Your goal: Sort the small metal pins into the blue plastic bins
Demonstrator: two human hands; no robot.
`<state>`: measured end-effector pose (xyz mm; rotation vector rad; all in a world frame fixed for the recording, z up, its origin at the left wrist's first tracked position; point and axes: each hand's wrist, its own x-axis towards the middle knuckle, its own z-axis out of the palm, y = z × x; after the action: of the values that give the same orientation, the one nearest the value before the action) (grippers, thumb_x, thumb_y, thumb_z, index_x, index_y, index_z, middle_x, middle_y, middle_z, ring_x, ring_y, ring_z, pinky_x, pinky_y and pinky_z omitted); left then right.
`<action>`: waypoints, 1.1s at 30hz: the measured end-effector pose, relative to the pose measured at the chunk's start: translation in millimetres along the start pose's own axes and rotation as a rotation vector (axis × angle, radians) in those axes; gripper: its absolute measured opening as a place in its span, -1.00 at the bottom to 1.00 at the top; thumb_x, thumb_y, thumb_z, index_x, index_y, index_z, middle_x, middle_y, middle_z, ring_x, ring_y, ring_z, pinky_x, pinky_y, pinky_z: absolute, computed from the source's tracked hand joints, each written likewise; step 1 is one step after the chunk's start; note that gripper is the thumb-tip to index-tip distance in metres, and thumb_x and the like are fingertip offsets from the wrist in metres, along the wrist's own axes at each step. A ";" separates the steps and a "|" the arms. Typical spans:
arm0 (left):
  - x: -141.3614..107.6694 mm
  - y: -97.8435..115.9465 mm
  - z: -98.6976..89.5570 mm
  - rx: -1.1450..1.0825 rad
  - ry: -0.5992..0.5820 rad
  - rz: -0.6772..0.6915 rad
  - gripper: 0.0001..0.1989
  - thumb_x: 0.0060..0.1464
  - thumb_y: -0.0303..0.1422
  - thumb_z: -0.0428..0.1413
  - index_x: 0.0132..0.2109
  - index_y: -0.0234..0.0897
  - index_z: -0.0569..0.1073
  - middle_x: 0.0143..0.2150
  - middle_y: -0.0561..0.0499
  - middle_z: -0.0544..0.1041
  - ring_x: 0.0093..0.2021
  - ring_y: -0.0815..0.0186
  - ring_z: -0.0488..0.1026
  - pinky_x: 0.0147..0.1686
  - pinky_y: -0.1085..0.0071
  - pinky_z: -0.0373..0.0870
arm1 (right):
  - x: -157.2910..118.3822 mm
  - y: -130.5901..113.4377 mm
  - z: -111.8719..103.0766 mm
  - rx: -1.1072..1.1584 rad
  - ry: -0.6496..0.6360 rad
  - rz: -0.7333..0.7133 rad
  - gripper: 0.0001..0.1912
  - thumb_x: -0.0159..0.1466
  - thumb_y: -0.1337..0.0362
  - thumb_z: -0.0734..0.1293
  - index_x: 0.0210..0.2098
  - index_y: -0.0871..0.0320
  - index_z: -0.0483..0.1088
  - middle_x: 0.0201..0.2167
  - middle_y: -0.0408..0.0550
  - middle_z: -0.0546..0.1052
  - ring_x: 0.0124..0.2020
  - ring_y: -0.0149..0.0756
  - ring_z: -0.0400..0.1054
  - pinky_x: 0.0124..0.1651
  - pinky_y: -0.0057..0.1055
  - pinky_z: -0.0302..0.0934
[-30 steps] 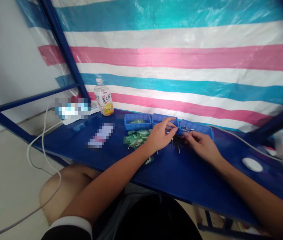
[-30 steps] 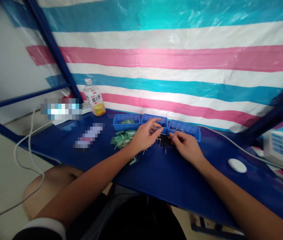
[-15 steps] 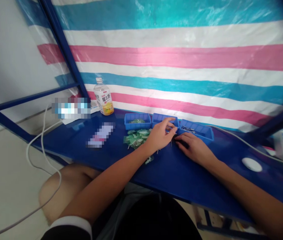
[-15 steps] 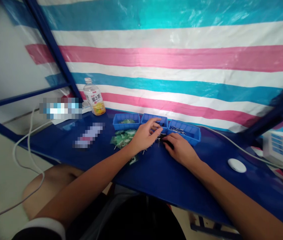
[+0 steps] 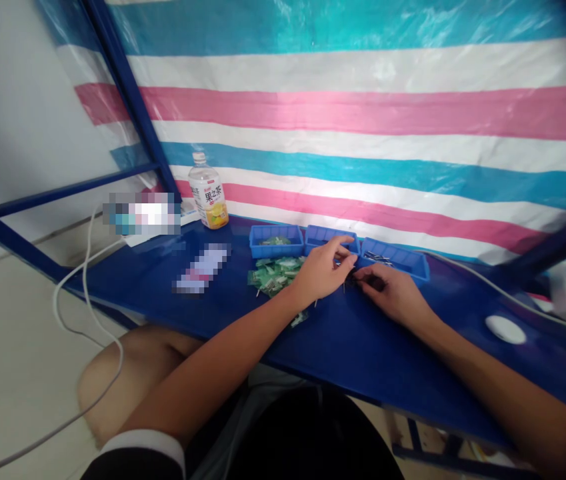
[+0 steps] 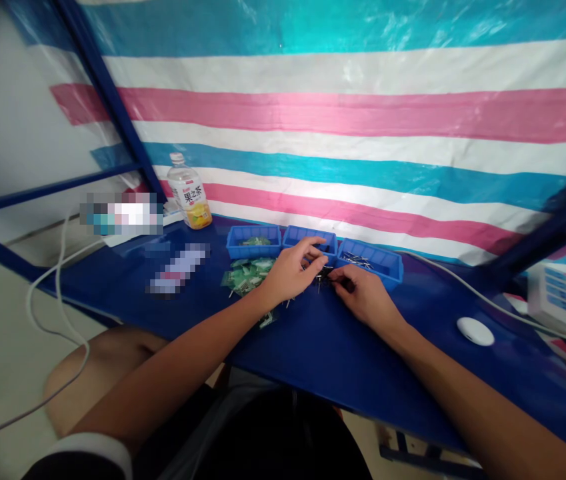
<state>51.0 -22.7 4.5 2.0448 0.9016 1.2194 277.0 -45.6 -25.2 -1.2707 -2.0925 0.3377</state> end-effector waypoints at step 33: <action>-0.2 -1.4 1.4 -0.031 -0.075 -0.027 -0.88 0.24 -0.44 0.25 -0.11 -0.31 0.68 -0.14 -0.09 0.74 -0.17 0.24 0.68 -0.04 0.31 0.62 | -4.5 -12.7 -0.3 0.401 0.214 0.124 -0.66 0.33 0.00 0.50 -0.05 0.08 0.53 -0.11 0.06 0.66 -0.21 -0.14 0.60 -0.15 -0.20 0.54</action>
<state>51.9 -22.3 2.8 2.0335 0.8676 1.1281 269.8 -55.8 -20.1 -1.1395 -1.6672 0.6137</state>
